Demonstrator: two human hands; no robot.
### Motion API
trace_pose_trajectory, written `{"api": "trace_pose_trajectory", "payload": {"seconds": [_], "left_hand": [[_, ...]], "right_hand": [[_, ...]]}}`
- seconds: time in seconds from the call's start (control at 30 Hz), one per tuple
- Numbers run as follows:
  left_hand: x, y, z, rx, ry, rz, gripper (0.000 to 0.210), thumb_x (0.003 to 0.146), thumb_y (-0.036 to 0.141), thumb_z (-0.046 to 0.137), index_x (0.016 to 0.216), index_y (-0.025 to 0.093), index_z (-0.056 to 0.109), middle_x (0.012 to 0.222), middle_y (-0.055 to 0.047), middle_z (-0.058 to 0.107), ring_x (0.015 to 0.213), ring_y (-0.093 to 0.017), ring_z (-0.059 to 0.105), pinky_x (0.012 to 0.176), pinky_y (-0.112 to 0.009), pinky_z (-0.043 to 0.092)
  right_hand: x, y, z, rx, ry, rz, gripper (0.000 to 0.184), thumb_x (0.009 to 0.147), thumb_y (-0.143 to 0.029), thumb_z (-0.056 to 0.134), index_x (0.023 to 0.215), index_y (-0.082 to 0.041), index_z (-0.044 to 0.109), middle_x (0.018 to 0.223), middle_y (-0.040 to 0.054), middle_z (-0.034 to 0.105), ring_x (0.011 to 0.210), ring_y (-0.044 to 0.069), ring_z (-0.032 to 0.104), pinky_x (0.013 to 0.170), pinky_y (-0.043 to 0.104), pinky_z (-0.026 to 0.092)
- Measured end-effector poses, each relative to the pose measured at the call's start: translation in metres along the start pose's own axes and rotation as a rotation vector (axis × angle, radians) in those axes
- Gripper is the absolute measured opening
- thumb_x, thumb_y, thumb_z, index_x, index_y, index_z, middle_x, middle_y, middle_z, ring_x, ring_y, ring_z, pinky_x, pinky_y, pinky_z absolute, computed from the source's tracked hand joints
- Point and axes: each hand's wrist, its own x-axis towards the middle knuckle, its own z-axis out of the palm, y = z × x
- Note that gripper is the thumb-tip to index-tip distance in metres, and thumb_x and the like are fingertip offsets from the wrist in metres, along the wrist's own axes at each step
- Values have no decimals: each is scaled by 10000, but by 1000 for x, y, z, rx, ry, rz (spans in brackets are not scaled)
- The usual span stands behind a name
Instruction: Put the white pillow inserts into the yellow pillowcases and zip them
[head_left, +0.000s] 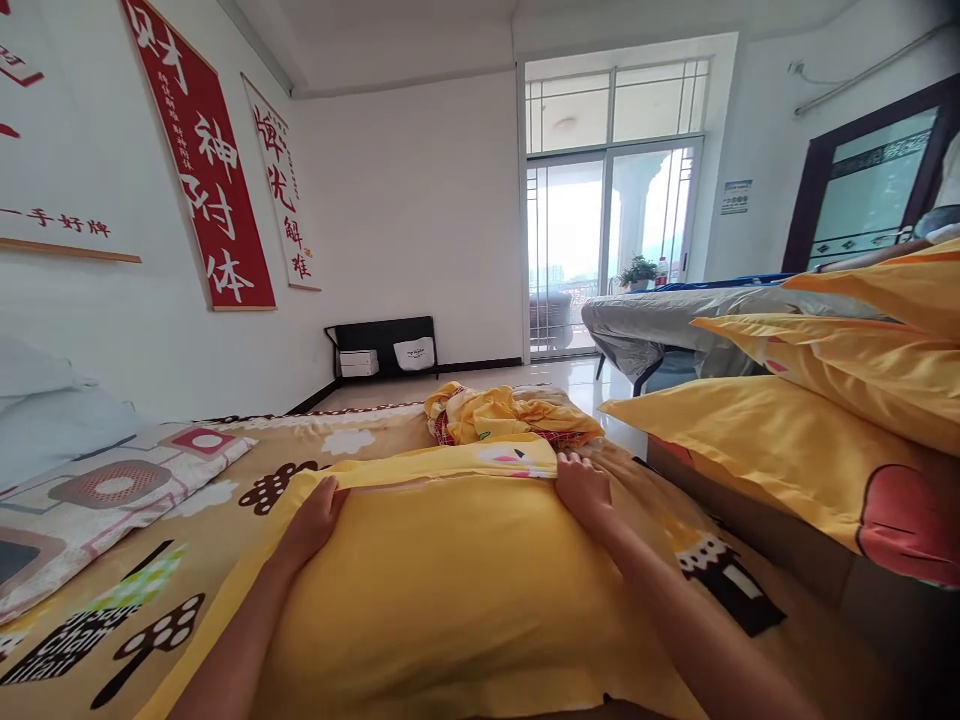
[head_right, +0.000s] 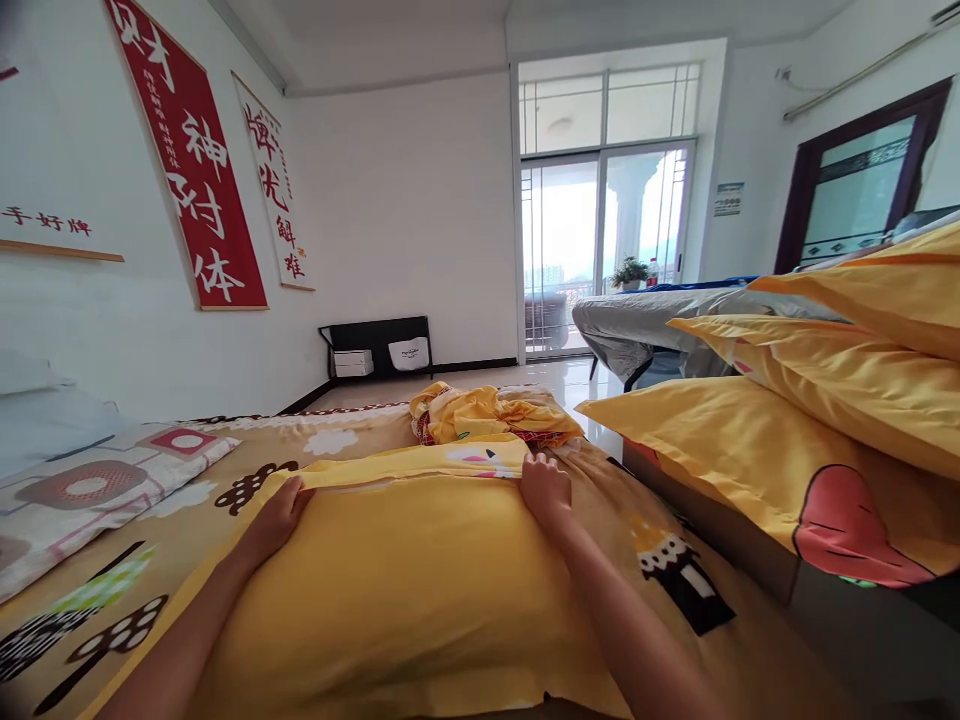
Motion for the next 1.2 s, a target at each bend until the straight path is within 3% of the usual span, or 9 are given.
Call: {"api": "trace_pose_trajectory", "payload": {"seconds": [0.13,0.2,0.33,0.43,0.57,0.77,0.87,1.07,1.2], "left_hand": [[-10,13,-29,-39,194,38,385,898,490,315,638,216,386,596,7,504,563,-147,484,568,-266,356],[-12,25,-47,-43,373,51,412,904,444,335,567,207,355,514,22,428,500,-120,417,540,-255,316],[-26,45,-79,15,834,59,447,904,325,404,499,199,263,442,47,276,431,-88,315,498,-243,255],[-52,46,-87,153,990,312,417,873,200,433,490,197,268,436,54,266,410,-81,288,483,-245,228],[-87,37,-91,247,826,582,399,851,134,444,480,195,312,431,47,321,392,-77,320,464,-243,239],[-110,35,-124,246,363,467,398,920,278,410,543,191,504,488,22,520,423,-84,490,475,-204,356],[-119,37,-128,268,264,447,416,924,341,420,560,198,561,519,26,570,438,-86,531,456,-203,357],[-140,45,-88,358,390,464,441,946,331,416,556,193,568,522,20,533,488,-101,533,519,-247,338],[-154,51,-82,293,477,508,394,928,250,460,547,184,531,507,23,478,472,-89,479,523,-251,322]], "right_hand": [[-9,22,-26,-42,5,-85,293,871,-79,404,996,-98,668,824,171,696,763,273,693,634,337,494],[-12,30,-41,-68,53,-104,329,892,-75,371,1074,-94,644,892,180,698,812,283,690,649,346,493],[-24,54,-52,-103,558,-291,398,924,-90,353,1261,-139,559,1161,158,657,972,261,654,713,337,486],[-48,73,-42,-108,903,-616,412,910,-81,424,1299,-165,533,1175,116,667,985,216,643,846,342,455],[-90,78,-42,-96,907,-776,496,937,-86,408,1418,-204,423,1231,75,649,1081,198,611,912,352,387],[-118,70,-79,-28,843,-740,586,941,-86,371,1488,-282,301,1314,49,589,1191,188,563,932,330,340],[-125,68,-71,36,793,-691,641,929,-55,315,1511,-308,222,1333,49,570,1214,186,548,965,343,311],[-147,65,-23,122,767,-611,696,883,-24,279,1517,-296,190,1314,82,581,1183,193,574,998,364,282],[-148,75,-14,70,777,-656,749,831,7,296,1518,-276,207,1302,88,592,1162,197,588,982,361,304]]}}
